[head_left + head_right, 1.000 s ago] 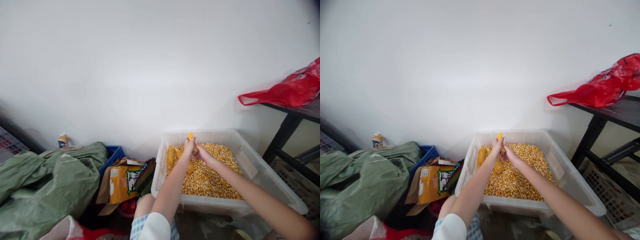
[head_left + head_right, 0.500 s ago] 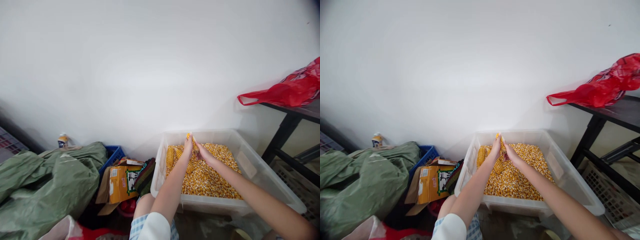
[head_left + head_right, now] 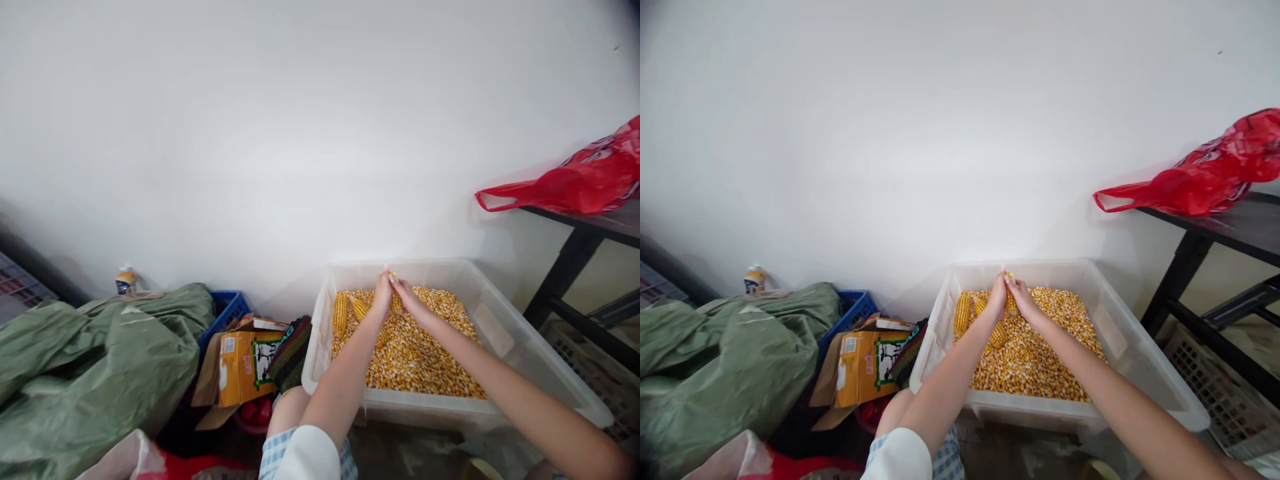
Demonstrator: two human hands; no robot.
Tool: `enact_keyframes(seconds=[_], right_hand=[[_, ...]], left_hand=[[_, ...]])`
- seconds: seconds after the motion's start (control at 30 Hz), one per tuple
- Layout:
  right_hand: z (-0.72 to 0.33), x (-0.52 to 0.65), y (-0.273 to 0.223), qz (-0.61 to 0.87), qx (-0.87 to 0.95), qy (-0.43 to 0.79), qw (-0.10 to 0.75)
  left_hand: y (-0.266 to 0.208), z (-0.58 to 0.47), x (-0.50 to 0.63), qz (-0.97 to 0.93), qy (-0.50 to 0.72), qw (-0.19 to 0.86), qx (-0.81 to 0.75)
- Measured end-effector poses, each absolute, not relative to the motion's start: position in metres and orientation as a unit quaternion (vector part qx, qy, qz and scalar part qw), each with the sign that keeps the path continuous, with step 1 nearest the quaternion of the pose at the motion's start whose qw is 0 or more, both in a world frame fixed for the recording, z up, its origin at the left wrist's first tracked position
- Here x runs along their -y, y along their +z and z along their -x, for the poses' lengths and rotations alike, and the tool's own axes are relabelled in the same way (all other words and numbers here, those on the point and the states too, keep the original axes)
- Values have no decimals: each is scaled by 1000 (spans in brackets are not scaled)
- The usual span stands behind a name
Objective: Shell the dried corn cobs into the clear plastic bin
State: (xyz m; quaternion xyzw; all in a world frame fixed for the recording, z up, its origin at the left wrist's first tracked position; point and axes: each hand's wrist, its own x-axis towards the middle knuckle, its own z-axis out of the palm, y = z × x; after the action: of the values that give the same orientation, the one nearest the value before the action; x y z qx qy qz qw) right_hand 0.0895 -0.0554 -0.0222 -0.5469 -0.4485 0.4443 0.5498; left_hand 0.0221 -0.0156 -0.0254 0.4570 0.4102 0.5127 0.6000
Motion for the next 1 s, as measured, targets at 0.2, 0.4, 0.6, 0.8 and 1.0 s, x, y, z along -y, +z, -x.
enact_keyframes(seconds=[0.2, 0.4, 0.6, 0.8, 1.0], right_hand=[[-89, 47, -39, 503, 512, 408, 565], [-93, 40, -52, 500, 527, 384, 569], [-95, 39, -57, 535, 550, 328, 551], [-97, 40, -59, 597, 559, 271, 508], [-98, 42, -57, 605, 552, 256, 513]], left_hand=[[-34, -25, 15, -496, 533, 539, -423], [-36, -25, 17, -501, 531, 517, -448], [-38, -25, 15, -507, 523, 510, -459], [-39, -24, 15, -512, 519, 509, -457], [-36, -24, 17, -514, 518, 502, -464]])
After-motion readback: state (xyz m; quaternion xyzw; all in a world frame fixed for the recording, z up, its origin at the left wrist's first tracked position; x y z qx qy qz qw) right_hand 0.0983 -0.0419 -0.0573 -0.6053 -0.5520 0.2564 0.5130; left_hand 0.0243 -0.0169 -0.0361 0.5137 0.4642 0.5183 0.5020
